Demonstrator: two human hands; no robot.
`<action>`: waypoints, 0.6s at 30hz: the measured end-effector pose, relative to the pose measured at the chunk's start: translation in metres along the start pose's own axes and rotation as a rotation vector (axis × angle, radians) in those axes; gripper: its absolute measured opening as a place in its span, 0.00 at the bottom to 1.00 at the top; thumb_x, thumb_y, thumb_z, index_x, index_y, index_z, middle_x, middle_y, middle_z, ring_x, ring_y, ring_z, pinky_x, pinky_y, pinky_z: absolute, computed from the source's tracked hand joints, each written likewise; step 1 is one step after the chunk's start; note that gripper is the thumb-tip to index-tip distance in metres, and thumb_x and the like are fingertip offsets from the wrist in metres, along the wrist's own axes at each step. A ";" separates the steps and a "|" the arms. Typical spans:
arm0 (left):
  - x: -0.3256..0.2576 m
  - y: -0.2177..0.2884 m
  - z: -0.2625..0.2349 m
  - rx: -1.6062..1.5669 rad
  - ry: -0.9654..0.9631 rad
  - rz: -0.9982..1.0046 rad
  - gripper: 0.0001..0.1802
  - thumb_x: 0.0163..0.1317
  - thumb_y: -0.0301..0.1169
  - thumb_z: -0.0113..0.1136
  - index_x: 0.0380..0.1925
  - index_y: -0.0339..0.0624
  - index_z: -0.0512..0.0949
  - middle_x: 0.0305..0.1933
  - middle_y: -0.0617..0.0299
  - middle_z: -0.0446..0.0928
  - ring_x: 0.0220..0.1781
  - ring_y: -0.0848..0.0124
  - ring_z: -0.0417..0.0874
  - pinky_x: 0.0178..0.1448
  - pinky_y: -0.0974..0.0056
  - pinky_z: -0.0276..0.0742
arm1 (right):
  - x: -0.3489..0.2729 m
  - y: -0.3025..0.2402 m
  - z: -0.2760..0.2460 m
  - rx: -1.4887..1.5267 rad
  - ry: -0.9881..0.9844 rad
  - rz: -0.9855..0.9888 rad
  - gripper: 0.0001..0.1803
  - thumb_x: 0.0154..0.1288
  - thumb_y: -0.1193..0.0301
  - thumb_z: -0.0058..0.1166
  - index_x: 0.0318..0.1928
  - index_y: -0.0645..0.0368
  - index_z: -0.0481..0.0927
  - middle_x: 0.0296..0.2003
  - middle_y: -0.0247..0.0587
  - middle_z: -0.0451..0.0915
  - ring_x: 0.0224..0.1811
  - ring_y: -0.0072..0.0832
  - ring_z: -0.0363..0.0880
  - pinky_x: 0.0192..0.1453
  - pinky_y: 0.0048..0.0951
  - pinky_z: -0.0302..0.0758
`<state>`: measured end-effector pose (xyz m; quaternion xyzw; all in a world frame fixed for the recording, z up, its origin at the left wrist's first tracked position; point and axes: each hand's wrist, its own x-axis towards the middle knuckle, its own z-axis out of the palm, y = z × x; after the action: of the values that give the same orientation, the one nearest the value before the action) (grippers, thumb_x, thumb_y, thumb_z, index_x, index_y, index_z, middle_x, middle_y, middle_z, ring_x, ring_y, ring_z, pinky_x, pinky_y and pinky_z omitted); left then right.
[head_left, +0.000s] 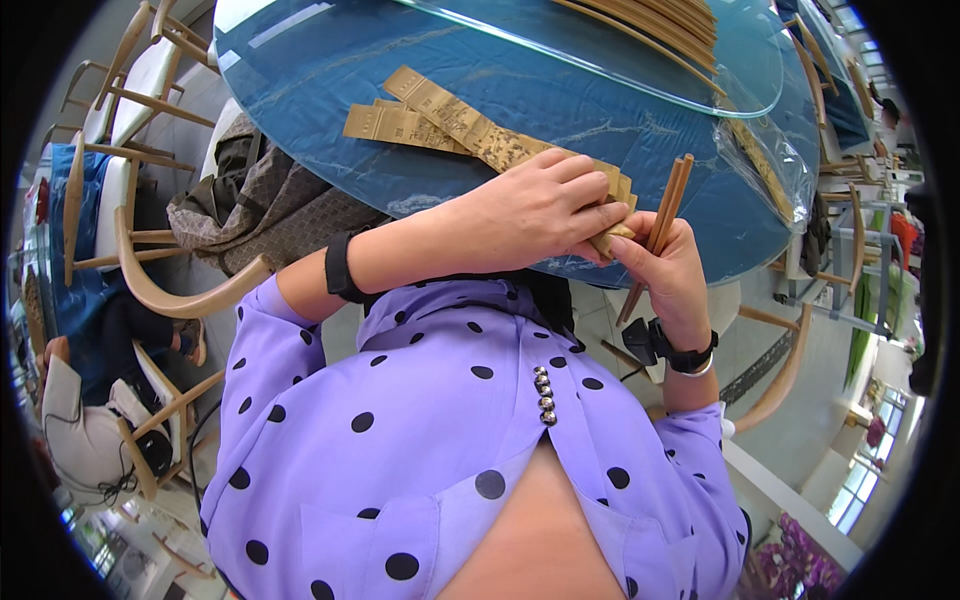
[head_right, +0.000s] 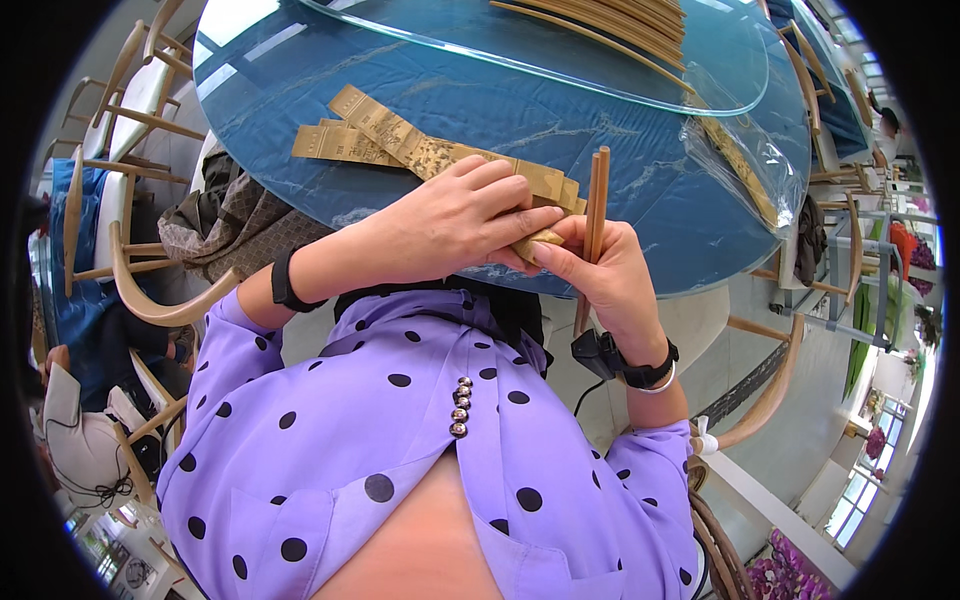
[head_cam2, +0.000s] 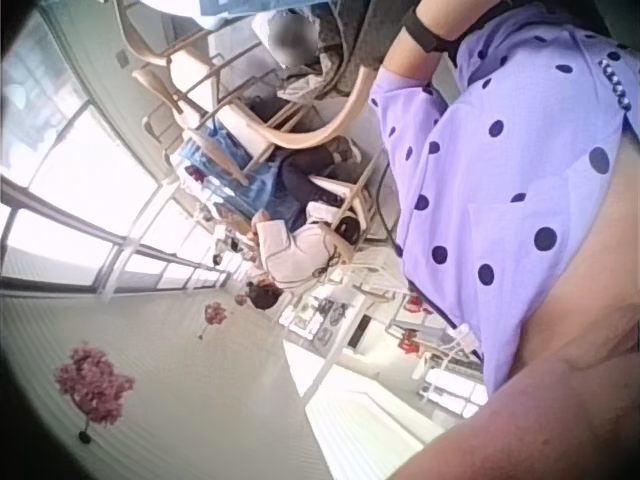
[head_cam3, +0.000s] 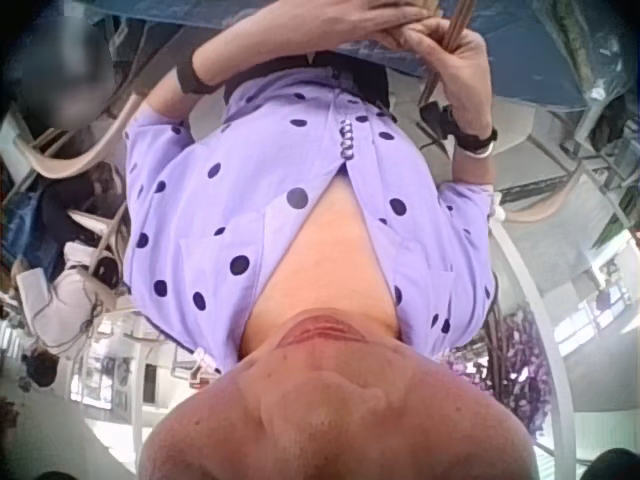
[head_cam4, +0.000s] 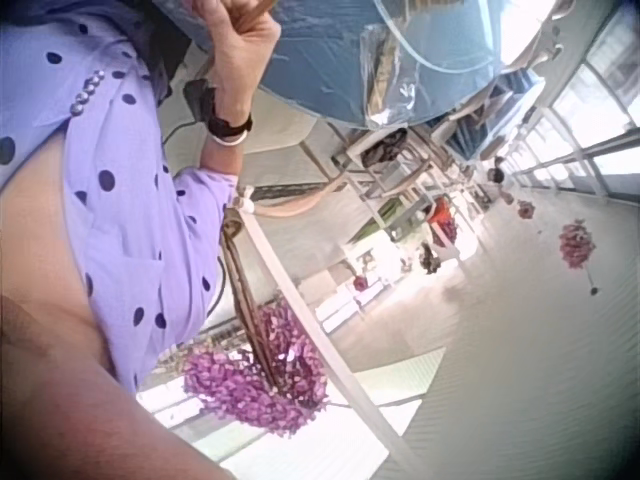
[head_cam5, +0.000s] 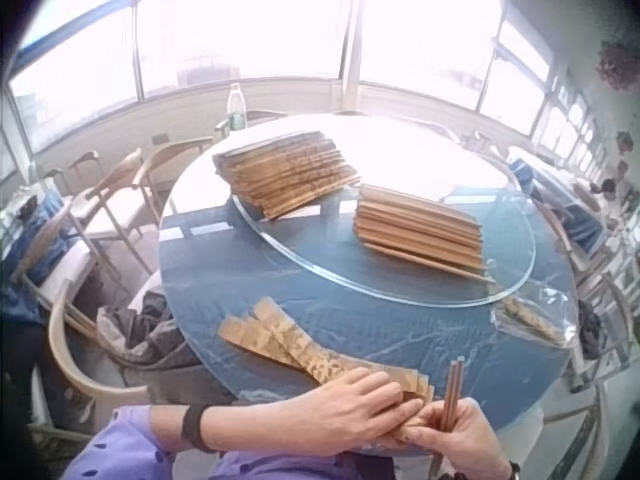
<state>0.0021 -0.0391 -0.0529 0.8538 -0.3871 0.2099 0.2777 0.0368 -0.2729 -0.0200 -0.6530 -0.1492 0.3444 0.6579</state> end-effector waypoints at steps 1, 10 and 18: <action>0.000 0.000 0.001 0.041 0.012 0.011 0.29 0.62 0.45 0.66 0.59 0.42 0.78 0.45 0.62 0.72 0.50 0.64 0.75 0.58 0.57 0.73 | 0.001 0.002 0.005 0.022 0.012 -0.012 0.08 0.69 0.75 0.66 0.44 0.68 0.85 0.35 0.37 0.87 0.36 0.17 0.83 0.42 0.17 0.78; -0.003 -0.009 -0.001 0.389 -0.022 0.064 0.22 0.62 0.40 0.66 0.52 0.40 0.79 0.44 0.66 0.78 0.48 0.70 0.79 0.49 0.65 0.74 | 0.001 -0.005 0.002 -0.229 0.125 0.009 0.10 0.73 0.69 0.62 0.41 0.64 0.81 0.31 0.32 0.84 0.28 0.10 0.73 0.30 0.14 0.61; -0.001 0.001 0.000 0.357 0.047 0.130 0.14 0.62 0.35 0.63 0.43 0.37 0.82 0.41 0.65 0.79 0.49 0.70 0.81 0.52 0.64 0.76 | 0.009 0.001 0.002 -0.212 0.045 -0.020 0.11 0.76 0.69 0.59 0.45 0.67 0.83 0.32 0.33 0.84 0.33 0.15 0.80 0.38 0.17 0.72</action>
<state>0.0006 -0.0395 -0.0535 0.8575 -0.3914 0.3128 0.1167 0.0416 -0.2653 -0.0233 -0.7249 -0.1765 0.3052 0.5917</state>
